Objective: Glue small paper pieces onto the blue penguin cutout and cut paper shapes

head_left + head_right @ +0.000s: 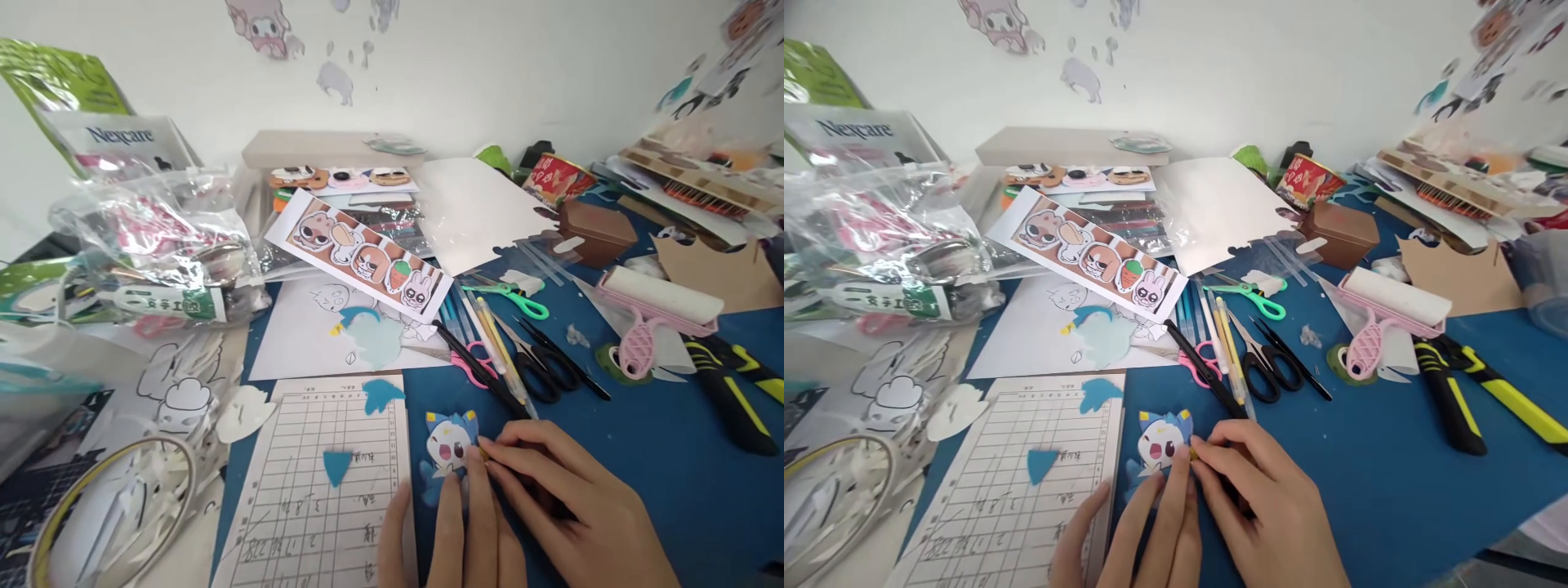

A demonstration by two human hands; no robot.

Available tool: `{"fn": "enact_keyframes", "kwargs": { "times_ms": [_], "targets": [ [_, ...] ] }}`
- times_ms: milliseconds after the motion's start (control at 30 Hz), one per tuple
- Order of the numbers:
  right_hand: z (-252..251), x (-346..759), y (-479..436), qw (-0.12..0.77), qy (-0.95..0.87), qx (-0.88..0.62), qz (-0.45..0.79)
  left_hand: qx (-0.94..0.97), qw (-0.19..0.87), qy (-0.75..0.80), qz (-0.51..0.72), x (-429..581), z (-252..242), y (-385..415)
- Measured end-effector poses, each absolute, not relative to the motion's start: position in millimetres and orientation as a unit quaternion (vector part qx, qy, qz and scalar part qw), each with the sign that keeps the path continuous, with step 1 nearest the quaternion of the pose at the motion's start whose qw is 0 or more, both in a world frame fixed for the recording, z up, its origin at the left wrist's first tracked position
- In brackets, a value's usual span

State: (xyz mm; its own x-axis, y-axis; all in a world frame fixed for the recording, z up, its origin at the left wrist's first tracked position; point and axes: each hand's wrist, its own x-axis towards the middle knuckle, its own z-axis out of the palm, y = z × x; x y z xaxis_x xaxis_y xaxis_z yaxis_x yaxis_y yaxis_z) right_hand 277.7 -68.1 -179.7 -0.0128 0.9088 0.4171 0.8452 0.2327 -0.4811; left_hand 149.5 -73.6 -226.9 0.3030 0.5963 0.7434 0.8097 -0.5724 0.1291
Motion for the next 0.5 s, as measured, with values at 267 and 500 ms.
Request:
{"fn": "enact_keyframes", "kwargs": {
  "times_ms": [267, 500],
  "targets": [
    [-180.9, 274.1, -70.0, 0.339, -0.728, -0.596, 0.012, -0.781, 0.154, -0.444, -0.411, 155.7, -227.4, -72.4],
    [-180.4, 279.6, -75.2, 0.328, -0.731, -0.597, 0.03, -0.794, 0.164, -0.429, -0.399, 155.8, -228.7, -75.6]
  ]
}}
